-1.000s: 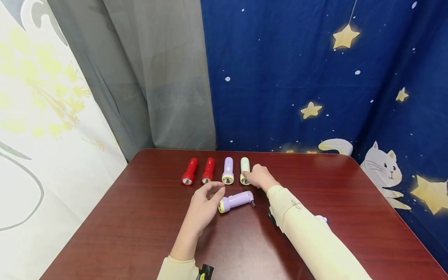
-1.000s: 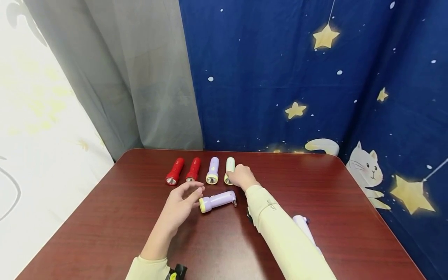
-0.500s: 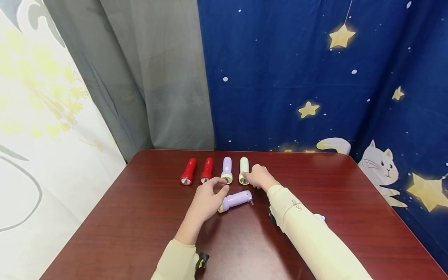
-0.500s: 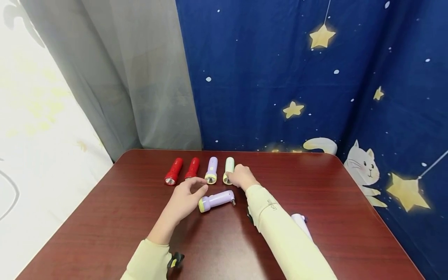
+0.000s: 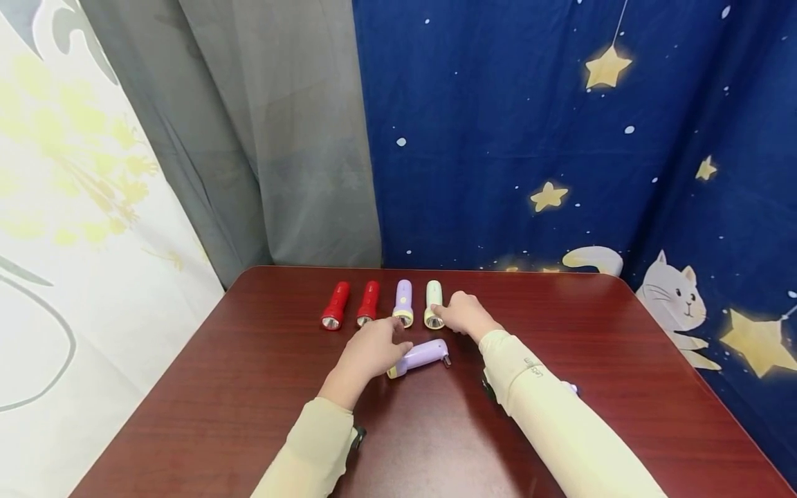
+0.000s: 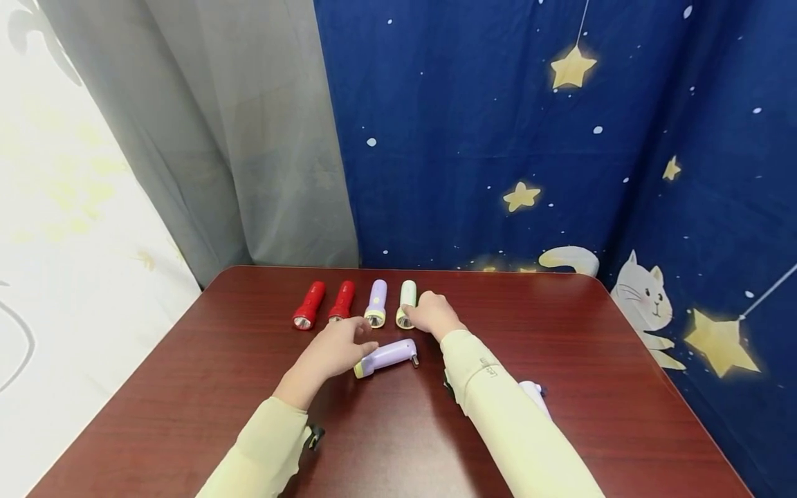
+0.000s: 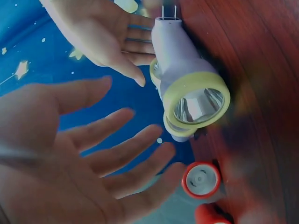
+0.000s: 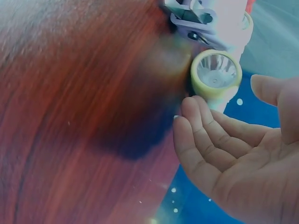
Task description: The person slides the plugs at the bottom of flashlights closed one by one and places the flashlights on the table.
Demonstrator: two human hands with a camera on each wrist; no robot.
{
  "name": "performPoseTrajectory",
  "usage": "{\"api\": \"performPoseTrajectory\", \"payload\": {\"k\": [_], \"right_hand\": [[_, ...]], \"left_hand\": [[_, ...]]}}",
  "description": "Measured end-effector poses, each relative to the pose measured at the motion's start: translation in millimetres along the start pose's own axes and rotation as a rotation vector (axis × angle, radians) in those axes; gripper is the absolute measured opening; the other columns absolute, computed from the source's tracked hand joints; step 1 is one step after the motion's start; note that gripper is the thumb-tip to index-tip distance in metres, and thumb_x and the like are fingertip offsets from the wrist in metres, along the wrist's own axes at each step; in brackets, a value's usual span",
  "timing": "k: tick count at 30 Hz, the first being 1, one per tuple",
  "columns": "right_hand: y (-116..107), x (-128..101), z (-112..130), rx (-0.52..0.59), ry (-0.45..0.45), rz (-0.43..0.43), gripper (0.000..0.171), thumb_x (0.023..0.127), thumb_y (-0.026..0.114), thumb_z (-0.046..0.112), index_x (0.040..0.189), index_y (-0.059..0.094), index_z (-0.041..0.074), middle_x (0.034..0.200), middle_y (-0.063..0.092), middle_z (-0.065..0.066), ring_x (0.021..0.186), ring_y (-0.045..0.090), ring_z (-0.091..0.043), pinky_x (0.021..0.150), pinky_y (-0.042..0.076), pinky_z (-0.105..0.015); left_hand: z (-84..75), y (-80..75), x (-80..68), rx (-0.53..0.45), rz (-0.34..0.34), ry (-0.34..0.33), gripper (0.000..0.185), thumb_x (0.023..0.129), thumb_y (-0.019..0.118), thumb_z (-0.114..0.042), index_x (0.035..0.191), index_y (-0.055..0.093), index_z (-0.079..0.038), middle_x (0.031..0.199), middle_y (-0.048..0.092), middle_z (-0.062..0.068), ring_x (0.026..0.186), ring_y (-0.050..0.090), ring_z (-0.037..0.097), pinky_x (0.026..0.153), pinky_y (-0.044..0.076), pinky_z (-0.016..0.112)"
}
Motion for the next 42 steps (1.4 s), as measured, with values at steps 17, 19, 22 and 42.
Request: {"api": "performPoseTrajectory", "payload": {"k": [17, 19, 22, 42], "right_hand": [[-29.3, -48.9, 28.4, -0.120, -0.017, -0.092, 0.035, 0.101, 0.063, 0.043, 0.098, 0.072, 0.009, 0.092, 0.069, -0.011, 0.085, 0.061, -0.026, 0.072, 0.049, -0.041], [-28.8, -52.9, 30.1, -0.113, -0.032, -0.086, 0.035, 0.101, 0.063, 0.042, 0.099, 0.072, 0.008, 0.092, 0.068, -0.010, 0.084, 0.060, -0.025, 0.071, 0.048, -0.040], [-26.1, -57.3, 31.5, -0.107, -0.050, -0.075, 0.033, 0.101, 0.064, 0.040, 0.098, 0.073, 0.008, 0.088, 0.067, -0.009, 0.081, 0.059, -0.024, 0.069, 0.046, -0.038], [-18.8, -77.2, 25.1, -0.058, -0.094, -0.015, 0.034, 0.102, 0.066, 0.037, 0.101, 0.078, 0.005, 0.090, 0.075, -0.009, 0.080, 0.064, -0.022, 0.076, 0.055, -0.038]], "left_hand": [[8.2, 19.1, 13.3, 0.183, 0.166, 0.031, 0.028, 0.084, 0.078, -0.014, 0.112, 0.074, -0.011, 0.096, 0.071, 0.006, 0.080, 0.061, 0.023, 0.077, 0.055, 0.045], [27.6, 37.9, 32.9, 0.191, 0.165, 0.056, 0.029, 0.083, 0.077, -0.016, 0.112, 0.074, -0.013, 0.097, 0.072, 0.006, 0.079, 0.061, 0.024, 0.074, 0.054, 0.044], [56.8, 66.5, 63.0, 0.204, 0.156, 0.092, 0.027, 0.082, 0.074, -0.021, 0.109, 0.073, -0.018, 0.092, 0.071, 0.002, 0.076, 0.061, 0.022, 0.069, 0.052, 0.040], [-2.6, -0.5, 0.1, -0.040, 0.079, 0.038, 0.039, 0.090, 0.080, -0.018, 0.126, 0.075, -0.007, 0.116, 0.076, 0.012, 0.097, 0.067, 0.025, 0.094, 0.060, 0.046]]}}
Point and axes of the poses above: each hand's wrist, its own x-axis towards the middle knuckle, its own y-axis out of the palm, z = x × y, the point moved 5 cm from there along x, towards the middle knuckle
